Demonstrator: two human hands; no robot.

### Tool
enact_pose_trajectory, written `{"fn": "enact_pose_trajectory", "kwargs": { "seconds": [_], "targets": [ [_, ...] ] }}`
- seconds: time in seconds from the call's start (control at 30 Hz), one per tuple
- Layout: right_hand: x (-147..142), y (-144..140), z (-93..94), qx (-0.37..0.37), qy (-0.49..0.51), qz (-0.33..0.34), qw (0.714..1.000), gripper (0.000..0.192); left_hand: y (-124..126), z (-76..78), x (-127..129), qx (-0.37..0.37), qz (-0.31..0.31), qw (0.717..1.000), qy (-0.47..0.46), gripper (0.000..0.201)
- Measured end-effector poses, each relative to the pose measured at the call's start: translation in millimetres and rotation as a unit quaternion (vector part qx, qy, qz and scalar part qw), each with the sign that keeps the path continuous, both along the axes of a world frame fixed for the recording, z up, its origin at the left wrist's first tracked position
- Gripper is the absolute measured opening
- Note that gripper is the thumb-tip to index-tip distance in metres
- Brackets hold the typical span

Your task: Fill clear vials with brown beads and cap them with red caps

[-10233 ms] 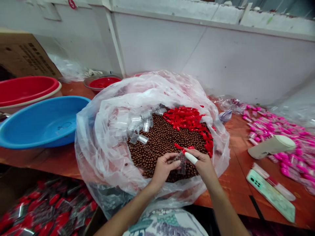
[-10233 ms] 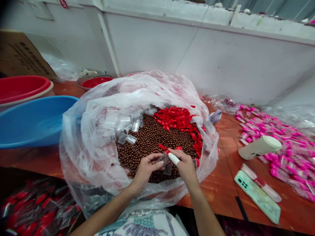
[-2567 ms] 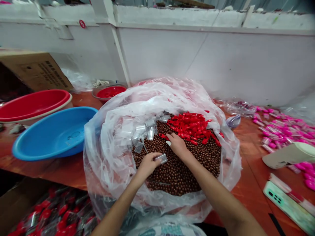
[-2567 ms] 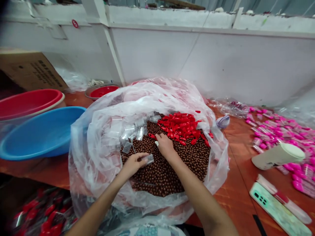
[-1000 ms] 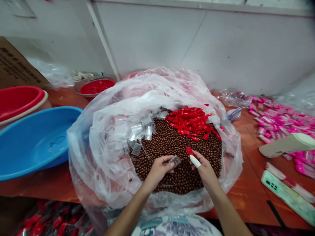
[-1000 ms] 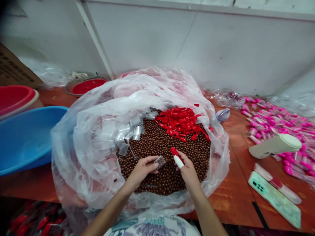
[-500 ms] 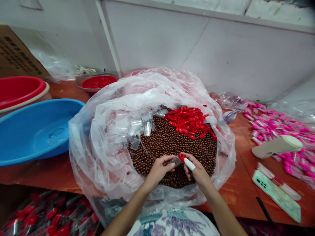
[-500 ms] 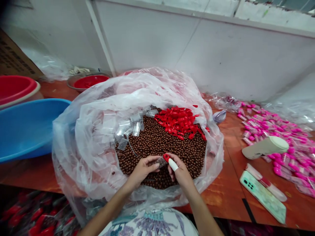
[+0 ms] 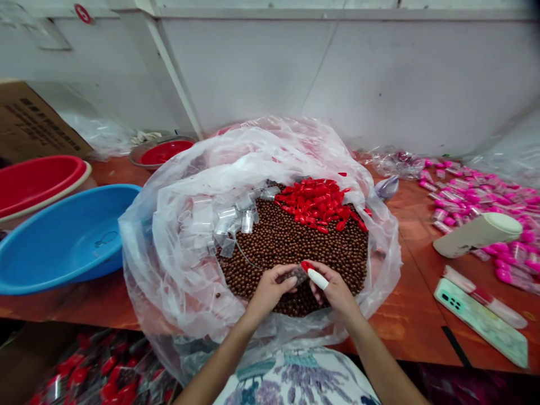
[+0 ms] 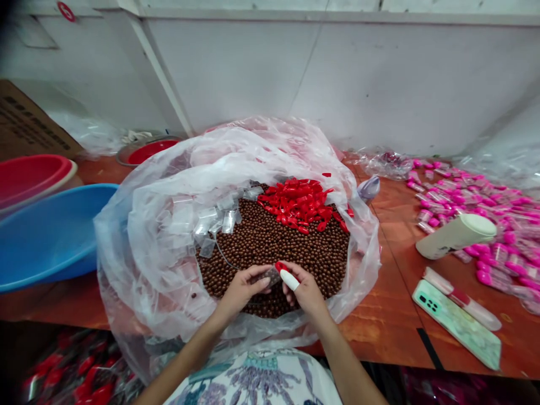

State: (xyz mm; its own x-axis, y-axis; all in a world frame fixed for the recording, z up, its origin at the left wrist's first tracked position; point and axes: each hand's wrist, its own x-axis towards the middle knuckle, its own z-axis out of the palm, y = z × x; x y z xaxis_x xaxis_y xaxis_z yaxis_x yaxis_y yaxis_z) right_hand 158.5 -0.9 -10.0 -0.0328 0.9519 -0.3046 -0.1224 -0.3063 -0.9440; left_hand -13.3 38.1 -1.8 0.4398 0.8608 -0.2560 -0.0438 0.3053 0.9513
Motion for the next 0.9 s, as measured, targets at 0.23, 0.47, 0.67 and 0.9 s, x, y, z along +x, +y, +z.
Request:
{"fn": "enact_pose_trajectory", "kwargs": {
  "seconds": [0.23, 0.47, 0.67, 0.9],
  "targets": [
    [8.5, -1.6, 6.1, 0.247, -0.375, 0.077, 0.89, 0.048, -3.3, -8.2, 2.7, -0.038, 0.025, 0.999, -0.023, 0.039],
    [1.1, -6.1, -0.4, 0.314, -0.547, 0.107, 0.769, 0.061, -4.5, -11.2, 3.8, -0.053, 0.047, 0.996, -0.053, 0.038],
    [-7.8, -2.9, -5.3, 0.333, -0.57, 0.061, 0.749, 0.05, -8.0, -2.6, 10.0, -0.053, 0.036, 0.997, -0.046, 0.037],
    [-22.1, -8.9, 5.5, 0.318, -0.529, 0.098, 0.78, 0.052, -16.1, -3.9, 26.1, -0.067, 0.066, 0.995, -0.037, 0.044]
  ]
}}
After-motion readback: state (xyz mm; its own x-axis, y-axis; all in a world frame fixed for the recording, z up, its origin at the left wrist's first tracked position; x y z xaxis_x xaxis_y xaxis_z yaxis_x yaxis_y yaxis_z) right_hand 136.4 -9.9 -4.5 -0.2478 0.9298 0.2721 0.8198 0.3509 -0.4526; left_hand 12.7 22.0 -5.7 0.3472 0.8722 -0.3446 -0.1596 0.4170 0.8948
